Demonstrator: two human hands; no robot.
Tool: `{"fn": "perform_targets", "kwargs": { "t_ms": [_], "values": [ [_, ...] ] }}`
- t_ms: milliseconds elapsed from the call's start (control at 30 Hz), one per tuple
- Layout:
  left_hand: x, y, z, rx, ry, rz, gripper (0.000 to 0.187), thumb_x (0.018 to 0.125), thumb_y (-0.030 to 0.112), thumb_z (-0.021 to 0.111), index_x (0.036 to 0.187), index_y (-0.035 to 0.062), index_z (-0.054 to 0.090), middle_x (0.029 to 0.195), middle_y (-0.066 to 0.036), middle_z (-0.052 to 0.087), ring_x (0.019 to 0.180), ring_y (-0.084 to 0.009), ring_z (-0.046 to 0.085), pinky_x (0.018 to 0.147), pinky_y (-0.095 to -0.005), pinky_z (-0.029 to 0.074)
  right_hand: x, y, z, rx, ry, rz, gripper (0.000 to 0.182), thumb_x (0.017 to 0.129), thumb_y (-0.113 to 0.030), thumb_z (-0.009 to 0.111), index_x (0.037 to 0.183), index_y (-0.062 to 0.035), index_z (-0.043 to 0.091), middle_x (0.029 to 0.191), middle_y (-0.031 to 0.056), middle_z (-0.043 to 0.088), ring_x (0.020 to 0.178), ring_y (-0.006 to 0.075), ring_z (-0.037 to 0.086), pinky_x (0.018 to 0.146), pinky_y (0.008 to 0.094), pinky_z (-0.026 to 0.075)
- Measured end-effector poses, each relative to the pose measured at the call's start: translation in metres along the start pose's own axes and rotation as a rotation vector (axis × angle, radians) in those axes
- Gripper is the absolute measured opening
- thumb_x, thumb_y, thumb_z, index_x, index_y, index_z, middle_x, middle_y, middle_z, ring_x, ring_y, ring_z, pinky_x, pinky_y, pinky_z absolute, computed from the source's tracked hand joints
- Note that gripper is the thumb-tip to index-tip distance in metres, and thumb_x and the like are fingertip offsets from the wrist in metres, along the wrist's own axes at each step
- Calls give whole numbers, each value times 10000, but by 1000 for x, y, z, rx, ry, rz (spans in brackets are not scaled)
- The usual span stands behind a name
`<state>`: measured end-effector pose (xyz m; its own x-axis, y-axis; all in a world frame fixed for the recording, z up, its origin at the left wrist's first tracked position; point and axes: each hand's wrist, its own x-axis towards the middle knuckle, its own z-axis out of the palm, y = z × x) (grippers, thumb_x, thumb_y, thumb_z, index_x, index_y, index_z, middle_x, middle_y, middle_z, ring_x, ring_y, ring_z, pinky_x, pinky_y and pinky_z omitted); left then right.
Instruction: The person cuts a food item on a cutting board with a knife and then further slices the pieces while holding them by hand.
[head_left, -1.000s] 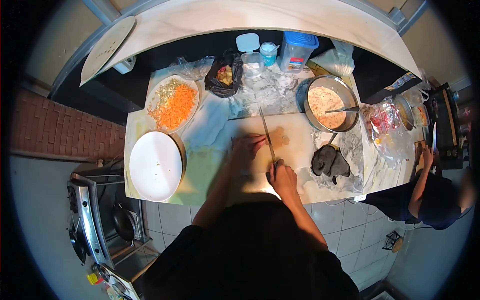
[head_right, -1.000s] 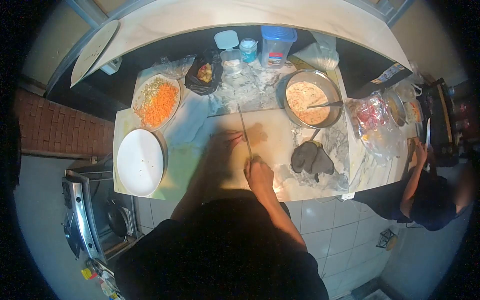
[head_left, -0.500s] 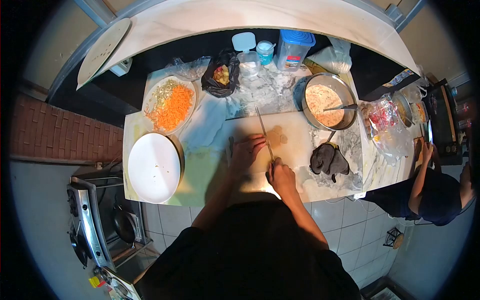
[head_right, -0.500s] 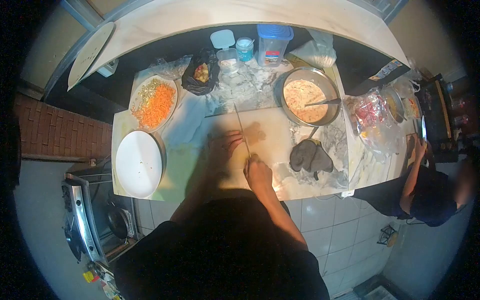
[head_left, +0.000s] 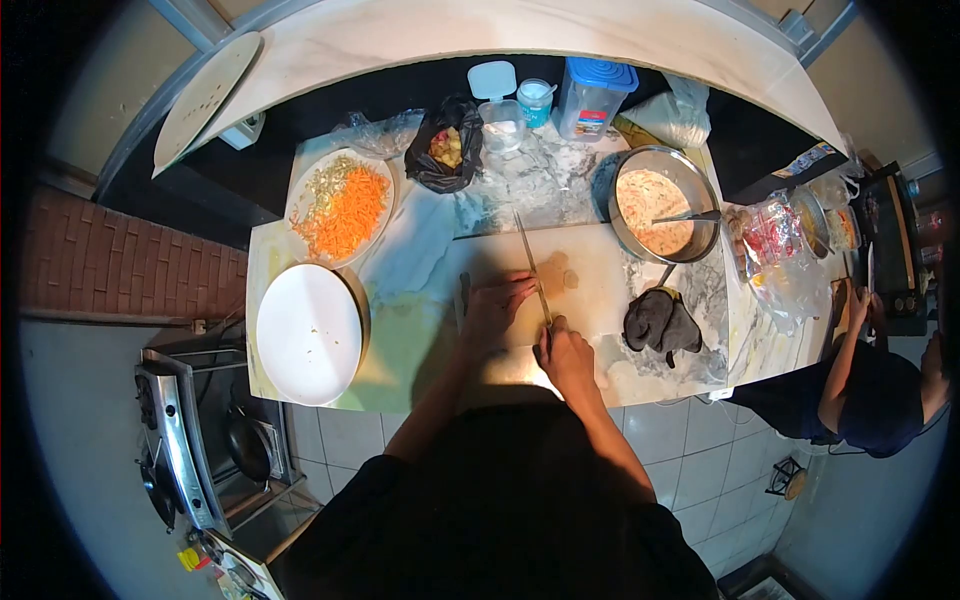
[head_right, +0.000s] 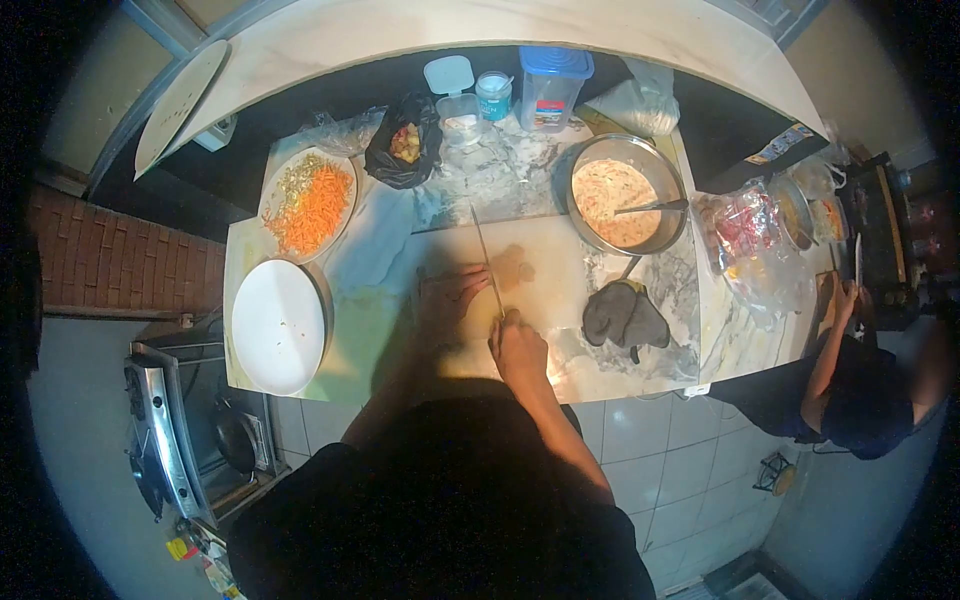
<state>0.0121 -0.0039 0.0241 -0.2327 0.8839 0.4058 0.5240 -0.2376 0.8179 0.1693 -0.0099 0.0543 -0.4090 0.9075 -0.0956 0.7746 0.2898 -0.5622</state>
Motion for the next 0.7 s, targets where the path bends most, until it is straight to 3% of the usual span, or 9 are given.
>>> {"fn": "perform_targets", "kwargs": {
  "t_ms": [200,300,367,700],
  "values": [
    [-5,-6,3,-60,-5,-61,140,782,30,642,914,25,686,970,-100,670,847,-226,662,768,-303,531,0,-4,-2,12,2,50,222,896,-215,494,862,4,488,633,261,576,618,451,575,559,514,456],
    [-5,-4,1,62,-39,-40,143,789,31,636,923,22,685,974,-98,670,852,-223,662,776,-301,529,0,-7,-5,16,23,58,225,898,-220,493,864,3,488,644,266,576,632,455,575,570,517,454],
    [-8,-11,7,-131,6,-126,141,789,31,639,921,17,684,968,-99,672,848,-221,663,780,-300,526,0,-5,-3,17,12,69,227,898,-221,493,864,3,488,652,270,576,638,457,574,573,519,454],
    [-6,-6,2,-8,4,-48,124,777,50,661,895,16,684,943,-101,675,860,-224,657,788,-299,521,-1,-6,-4,0,11,42,234,893,-231,501,872,2,499,651,268,578,627,440,583,563,506,466]
  ]
}}
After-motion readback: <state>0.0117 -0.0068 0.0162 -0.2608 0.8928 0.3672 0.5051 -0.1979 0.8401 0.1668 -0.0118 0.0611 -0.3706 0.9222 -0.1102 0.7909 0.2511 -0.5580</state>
